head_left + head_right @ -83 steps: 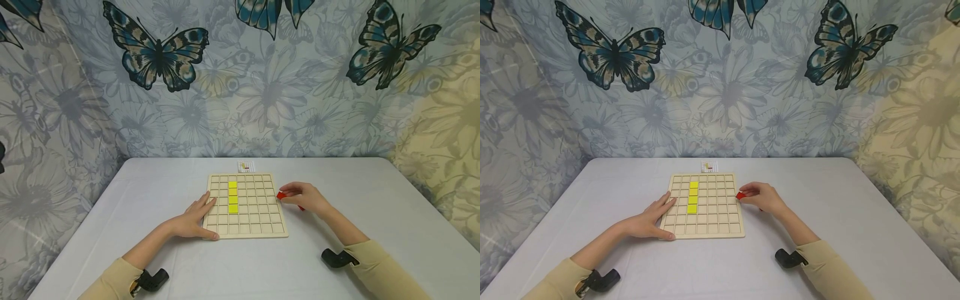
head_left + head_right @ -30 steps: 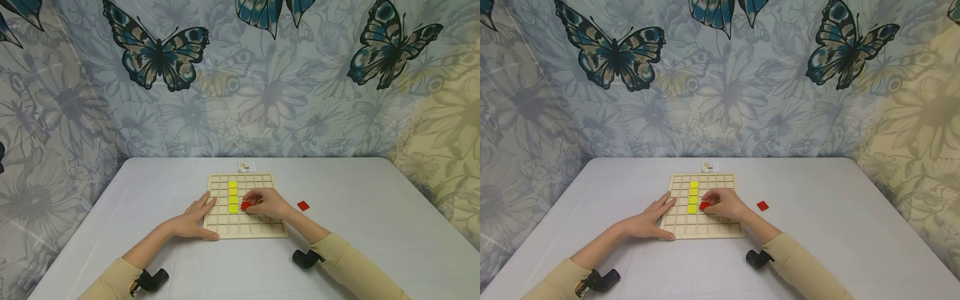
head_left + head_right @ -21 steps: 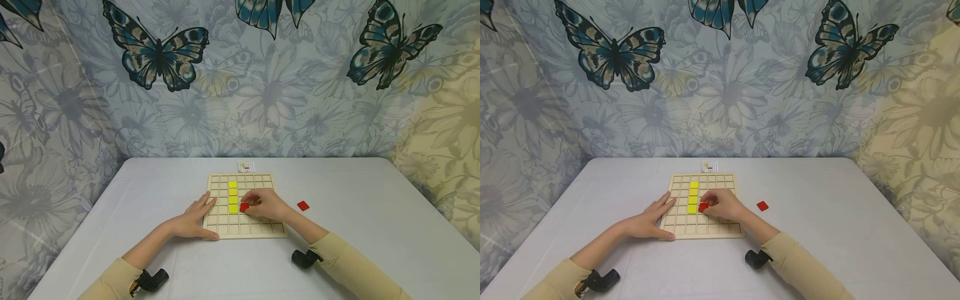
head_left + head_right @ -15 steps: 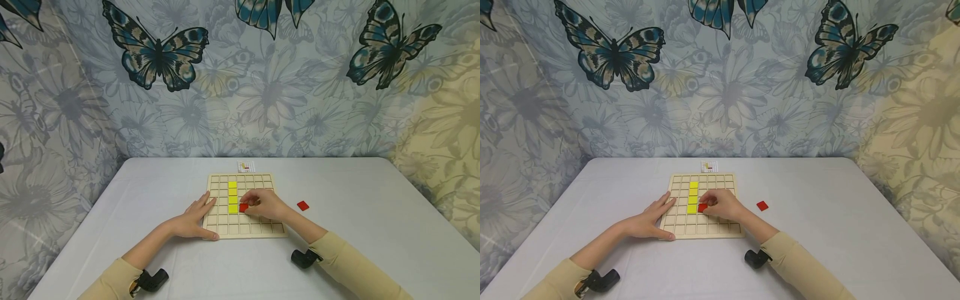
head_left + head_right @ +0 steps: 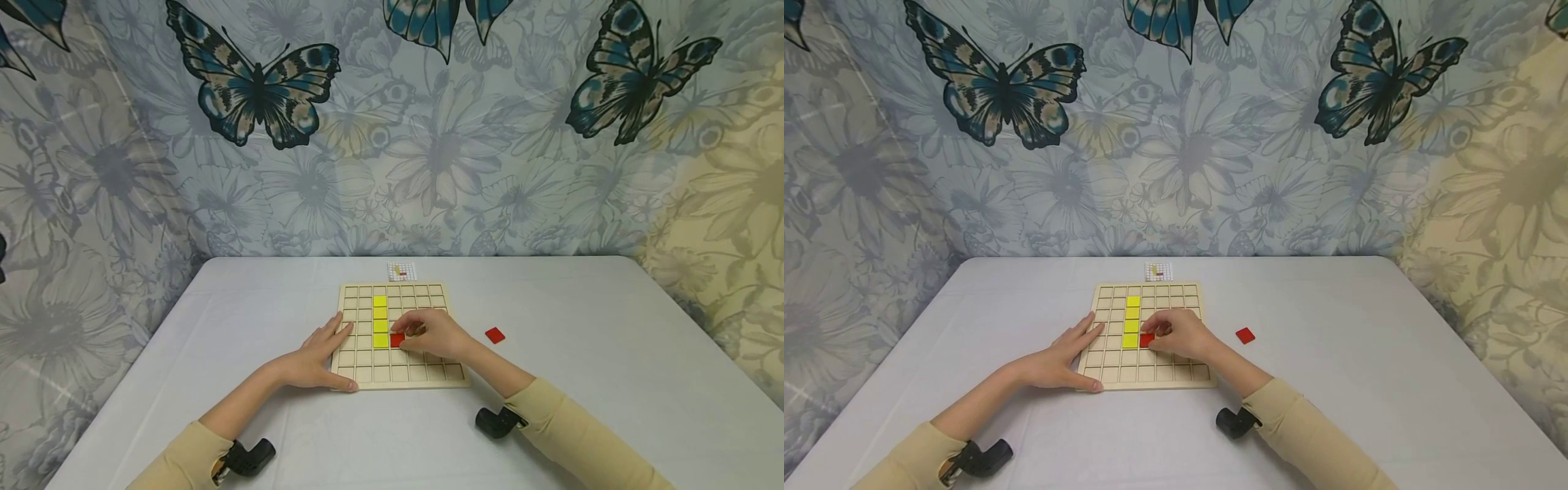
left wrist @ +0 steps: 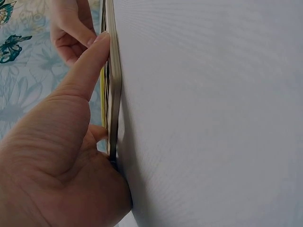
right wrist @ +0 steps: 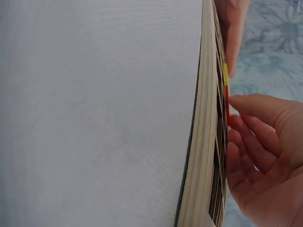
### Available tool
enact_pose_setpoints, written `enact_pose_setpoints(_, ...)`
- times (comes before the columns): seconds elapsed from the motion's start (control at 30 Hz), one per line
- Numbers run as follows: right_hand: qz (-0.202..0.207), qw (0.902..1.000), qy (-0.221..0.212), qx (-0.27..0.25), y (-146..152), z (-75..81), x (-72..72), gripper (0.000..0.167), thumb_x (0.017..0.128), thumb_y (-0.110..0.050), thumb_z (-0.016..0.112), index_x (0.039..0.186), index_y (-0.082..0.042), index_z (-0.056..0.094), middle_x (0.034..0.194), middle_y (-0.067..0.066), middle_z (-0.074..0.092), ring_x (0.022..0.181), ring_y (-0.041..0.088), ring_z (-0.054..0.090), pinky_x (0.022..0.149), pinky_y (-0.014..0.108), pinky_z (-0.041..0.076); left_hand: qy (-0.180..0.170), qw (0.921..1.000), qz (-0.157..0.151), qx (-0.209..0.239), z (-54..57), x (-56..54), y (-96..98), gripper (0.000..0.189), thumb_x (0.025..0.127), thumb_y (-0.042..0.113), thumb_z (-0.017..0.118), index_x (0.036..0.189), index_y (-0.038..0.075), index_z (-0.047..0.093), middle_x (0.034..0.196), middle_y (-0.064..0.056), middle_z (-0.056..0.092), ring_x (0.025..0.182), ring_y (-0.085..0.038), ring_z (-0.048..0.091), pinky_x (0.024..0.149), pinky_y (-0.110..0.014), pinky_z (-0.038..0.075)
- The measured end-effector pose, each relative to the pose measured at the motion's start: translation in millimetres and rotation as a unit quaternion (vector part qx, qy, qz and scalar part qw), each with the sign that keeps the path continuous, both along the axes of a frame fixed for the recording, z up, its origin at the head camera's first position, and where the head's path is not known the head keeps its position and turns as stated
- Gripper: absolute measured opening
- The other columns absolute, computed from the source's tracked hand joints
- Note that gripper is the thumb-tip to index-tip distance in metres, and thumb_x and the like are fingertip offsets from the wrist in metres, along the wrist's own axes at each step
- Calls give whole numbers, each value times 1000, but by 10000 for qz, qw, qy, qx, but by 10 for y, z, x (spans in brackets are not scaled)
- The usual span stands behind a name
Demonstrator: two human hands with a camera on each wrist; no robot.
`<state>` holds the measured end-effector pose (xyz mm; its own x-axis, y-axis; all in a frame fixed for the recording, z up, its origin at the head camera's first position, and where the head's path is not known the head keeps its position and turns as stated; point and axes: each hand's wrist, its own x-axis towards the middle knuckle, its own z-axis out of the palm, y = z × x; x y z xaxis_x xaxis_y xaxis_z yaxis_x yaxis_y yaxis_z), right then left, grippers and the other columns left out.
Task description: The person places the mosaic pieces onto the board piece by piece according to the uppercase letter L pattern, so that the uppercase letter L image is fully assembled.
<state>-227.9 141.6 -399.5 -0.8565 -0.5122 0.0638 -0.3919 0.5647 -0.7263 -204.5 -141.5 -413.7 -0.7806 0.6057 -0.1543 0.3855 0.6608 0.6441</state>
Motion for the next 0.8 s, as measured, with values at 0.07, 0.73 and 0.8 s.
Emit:
enact_pose_setpoints(0.07,-30,9999,-82,-77,4,8,3,23,82,-11,78,105,-12,74,94,-2,67,84,14,59,78,30,51,-16,10000,6,-9,6,0,0,111,78,49,79,156,5,14,161,-19,-8,148,-35,-6,117,-54,3)
enact_pose_setpoints(0.73,-1151,9868,-935,-644,288,52,30,25,86,-17,74,110,-12,72,99,1,68,93,17,60,80,33,49,-62,10000,-16,41,3,7,-1,111,78,48,79,156,4,13,161,-19,-9,147,-37,-6,116,-55,2)
enact_pose_setpoints(0.8,-1283,9842,-975,-740,337,55,30,27,86,-15,74,112,-10,71,103,2,68,94,18,60,82,34,48,-63,10000,-5,48,6,10,1,111,78,48,79,156,4,13,161,-20,-9,147,-37,-6,116,-55,2)
